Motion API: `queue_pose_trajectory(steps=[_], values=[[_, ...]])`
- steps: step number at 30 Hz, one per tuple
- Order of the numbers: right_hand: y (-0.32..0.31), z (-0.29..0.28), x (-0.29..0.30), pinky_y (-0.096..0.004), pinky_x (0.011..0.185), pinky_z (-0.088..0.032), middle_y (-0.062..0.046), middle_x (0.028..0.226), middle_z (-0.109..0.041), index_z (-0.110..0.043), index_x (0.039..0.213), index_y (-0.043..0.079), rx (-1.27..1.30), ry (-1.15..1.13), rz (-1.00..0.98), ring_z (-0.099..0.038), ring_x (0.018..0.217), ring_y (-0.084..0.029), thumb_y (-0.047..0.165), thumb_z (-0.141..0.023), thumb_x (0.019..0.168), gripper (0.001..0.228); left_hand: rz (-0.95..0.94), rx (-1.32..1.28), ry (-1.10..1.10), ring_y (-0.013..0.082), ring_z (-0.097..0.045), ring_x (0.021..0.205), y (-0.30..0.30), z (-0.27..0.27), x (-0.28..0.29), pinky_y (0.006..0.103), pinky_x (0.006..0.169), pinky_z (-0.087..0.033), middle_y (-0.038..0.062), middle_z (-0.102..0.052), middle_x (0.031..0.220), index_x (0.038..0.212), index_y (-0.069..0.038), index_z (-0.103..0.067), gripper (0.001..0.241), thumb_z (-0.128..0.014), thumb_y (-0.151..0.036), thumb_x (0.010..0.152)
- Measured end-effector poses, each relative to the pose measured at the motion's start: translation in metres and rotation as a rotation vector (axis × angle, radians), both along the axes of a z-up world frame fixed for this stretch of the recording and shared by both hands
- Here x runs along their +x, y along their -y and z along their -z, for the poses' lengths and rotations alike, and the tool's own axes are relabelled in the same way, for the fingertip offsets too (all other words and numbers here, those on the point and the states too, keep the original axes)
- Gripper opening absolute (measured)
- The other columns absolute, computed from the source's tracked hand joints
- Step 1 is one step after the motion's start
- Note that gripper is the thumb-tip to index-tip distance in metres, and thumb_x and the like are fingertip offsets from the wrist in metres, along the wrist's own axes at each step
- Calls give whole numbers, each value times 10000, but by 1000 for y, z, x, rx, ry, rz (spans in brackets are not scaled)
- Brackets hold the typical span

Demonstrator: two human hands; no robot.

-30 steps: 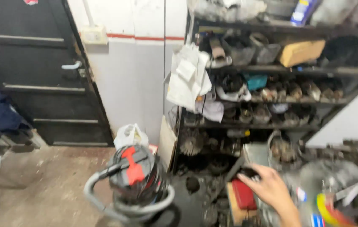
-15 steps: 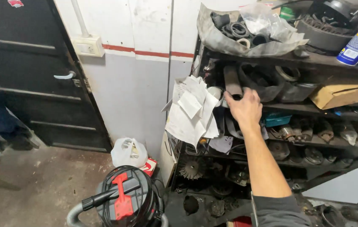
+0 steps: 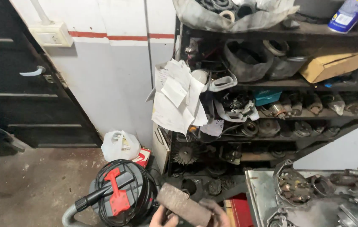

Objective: The person disassembles a mechanical component, likely a starter motor, using a T-handle wrench and a hammer. They remove bolts and separate the housing, then place the parts on a workbench cluttered with other automotive components like alternators and clutches.

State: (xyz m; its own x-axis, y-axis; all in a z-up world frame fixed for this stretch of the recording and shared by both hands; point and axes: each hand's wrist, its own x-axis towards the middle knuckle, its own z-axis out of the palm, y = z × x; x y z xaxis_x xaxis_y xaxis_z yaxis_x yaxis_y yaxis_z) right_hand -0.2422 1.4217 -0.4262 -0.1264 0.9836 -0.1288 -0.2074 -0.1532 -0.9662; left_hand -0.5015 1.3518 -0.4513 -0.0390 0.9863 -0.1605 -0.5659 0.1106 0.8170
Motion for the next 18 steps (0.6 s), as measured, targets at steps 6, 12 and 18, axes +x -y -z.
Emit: queue_pose_trajectory(steps=[6,12,18], values=[[56,81,27,-435,1037,-530,-224,1336,-651,-592,1294,-60,-445,-136,-126,-687,1223,-327,138,-767,827,536,174,-187,-216,204,-685,1160,-30,-126,33,362,1071,-471,127,-746,1204,1423,-23,-547,791,-888,-64,711],[44,-19,36,-402,1010,-509,-207,1392,-586,-409,1520,75,-491,62,-365,-602,1268,-298,143,-900,746,920,368,-161,-284,164,-672,1139,-31,-159,52,345,1062,-491,96,-747,1186,1360,-3,-613,756,-941,-128,690],[22,-102,13,-463,1106,-479,-269,1407,-586,-348,1498,-5,-437,-281,-463,-605,1296,-337,114,-855,793,877,376,-248,-341,143,-717,1021,-35,-160,47,325,947,-562,82,-765,1095,1332,-9,-632,761,-959,-125,656]])
